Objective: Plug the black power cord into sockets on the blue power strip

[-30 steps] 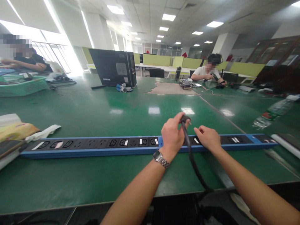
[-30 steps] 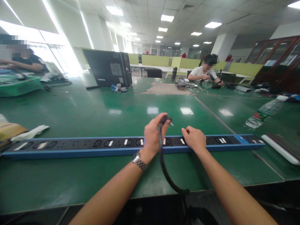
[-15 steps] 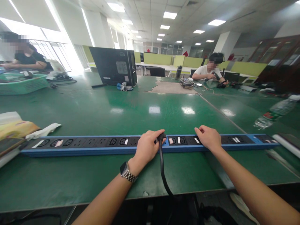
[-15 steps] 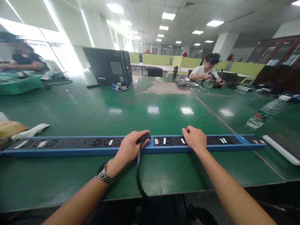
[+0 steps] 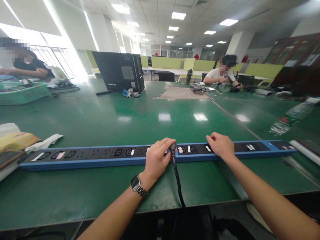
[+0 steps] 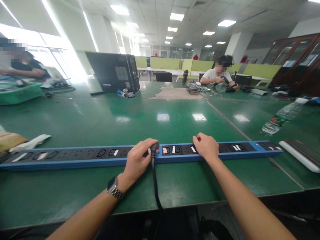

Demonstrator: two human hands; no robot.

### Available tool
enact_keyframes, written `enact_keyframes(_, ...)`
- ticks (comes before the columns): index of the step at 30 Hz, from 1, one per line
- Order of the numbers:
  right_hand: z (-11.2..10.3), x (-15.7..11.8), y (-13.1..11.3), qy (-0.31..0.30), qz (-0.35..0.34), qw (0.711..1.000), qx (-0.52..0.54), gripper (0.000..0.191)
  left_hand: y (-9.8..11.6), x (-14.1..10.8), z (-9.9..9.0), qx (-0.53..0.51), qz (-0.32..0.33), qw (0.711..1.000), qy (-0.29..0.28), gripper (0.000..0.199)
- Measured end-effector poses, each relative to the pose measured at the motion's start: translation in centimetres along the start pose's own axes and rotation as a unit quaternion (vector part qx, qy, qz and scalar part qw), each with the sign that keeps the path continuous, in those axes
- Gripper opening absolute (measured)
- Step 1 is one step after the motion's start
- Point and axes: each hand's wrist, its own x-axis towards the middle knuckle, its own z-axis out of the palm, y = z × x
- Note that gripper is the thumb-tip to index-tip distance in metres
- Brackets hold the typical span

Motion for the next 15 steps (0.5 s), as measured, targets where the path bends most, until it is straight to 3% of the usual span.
enact_keyframes(2,0.0,0.0,0.0,0.002,0.0,1.0,0.0,0.04,-0.5,0.8,-1.3,-0.033,-0.034,0.994,0.099,0.031)
enact_keyframes(4,0.0,0.0,0.0,0.006,-0.004,1.0,0.002,0.039,-1.6,1.2,-3.3,-0.018,-0.092,0.984,0.15,0.035)
enact_keyframes(6,0.0,-0.1,0.0,0.007,-0.007,1.0,0.004,0.039,-3.3,0.7,-5.6,0.006,-0.142,0.982,0.126,0.038)
enact_keyframes(9,0.0,-0.1,0.0,0.01,-0.013,1.0,0.0,0.04,-6.0,-1.5,-8.2,0.036,-0.173,0.984,0.033,0.04)
enact_keyframes(12,0.1,-0.1,0.0,0.013,-0.012,1.0,-0.003,0.039,-7.1,-3.5,-9.1,0.051,-0.146,0.987,-0.038,0.04)
enact_keyframes(15,0.0,-0.1,0.1,0.008,-0.005,1.0,-0.002,0.039,-6.8,-4.0,-9.1,0.075,-0.114,0.989,-0.063,0.039)
